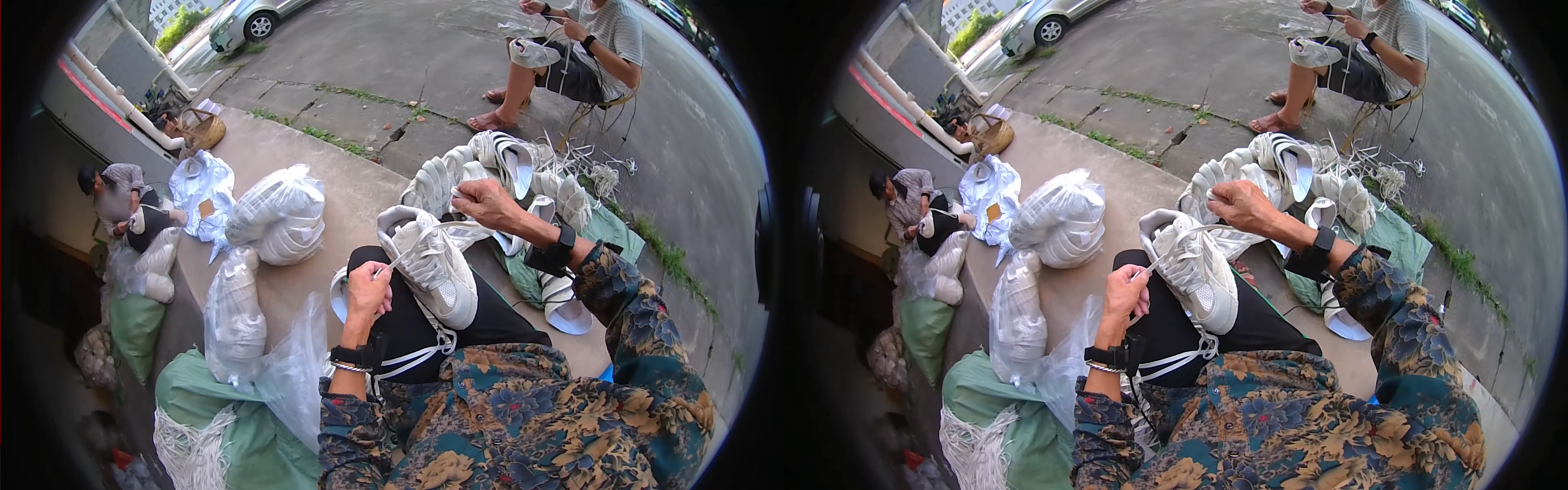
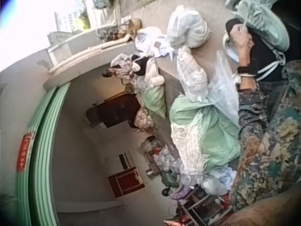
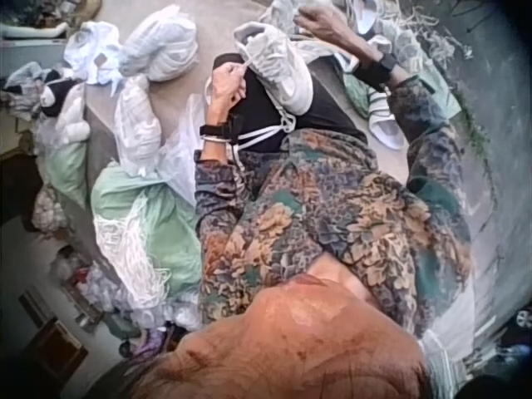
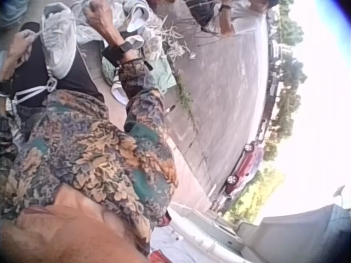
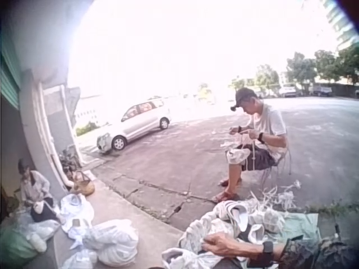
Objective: Lacing white sneakers while sitting outdoors among piles of shoes.
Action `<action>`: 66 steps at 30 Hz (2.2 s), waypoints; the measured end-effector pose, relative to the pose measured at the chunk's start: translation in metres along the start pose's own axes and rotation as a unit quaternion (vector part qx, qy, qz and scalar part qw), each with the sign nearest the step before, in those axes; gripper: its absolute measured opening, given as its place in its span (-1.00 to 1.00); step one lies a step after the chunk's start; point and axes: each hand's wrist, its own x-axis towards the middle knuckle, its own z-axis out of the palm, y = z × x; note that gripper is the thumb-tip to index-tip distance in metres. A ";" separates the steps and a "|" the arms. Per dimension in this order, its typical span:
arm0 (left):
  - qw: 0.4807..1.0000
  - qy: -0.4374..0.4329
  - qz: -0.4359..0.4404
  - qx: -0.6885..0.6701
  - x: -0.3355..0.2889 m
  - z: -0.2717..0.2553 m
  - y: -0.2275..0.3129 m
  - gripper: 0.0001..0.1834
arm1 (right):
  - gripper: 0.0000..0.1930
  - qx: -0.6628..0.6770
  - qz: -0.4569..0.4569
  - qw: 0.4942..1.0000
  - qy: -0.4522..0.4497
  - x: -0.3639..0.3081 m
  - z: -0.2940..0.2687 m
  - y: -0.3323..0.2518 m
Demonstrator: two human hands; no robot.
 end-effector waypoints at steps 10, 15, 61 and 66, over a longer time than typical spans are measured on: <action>0.998 0.010 0.016 -0.068 -0.001 -0.002 -0.007 -0.86 | -0.80 0.031 -0.035 0.997 -0.058 -0.027 0.042 -0.021; 0.997 0.012 0.027 -0.073 -0.001 -0.001 -0.010 -0.85 | -0.83 -0.015 -0.006 0.995 -0.094 -0.026 0.044 -0.018; 0.999 0.005 0.036 -0.020 0.007 0.008 -0.002 -0.78 | -0.88 0.626 0.289 0.666 0.284 -0.081 -0.139 0.165; 0.999 -0.013 0.015 0.045 0.008 0.006 0.001 -0.77 | -0.87 0.621 0.294 0.643 0.339 -0.090 -0.138 0.179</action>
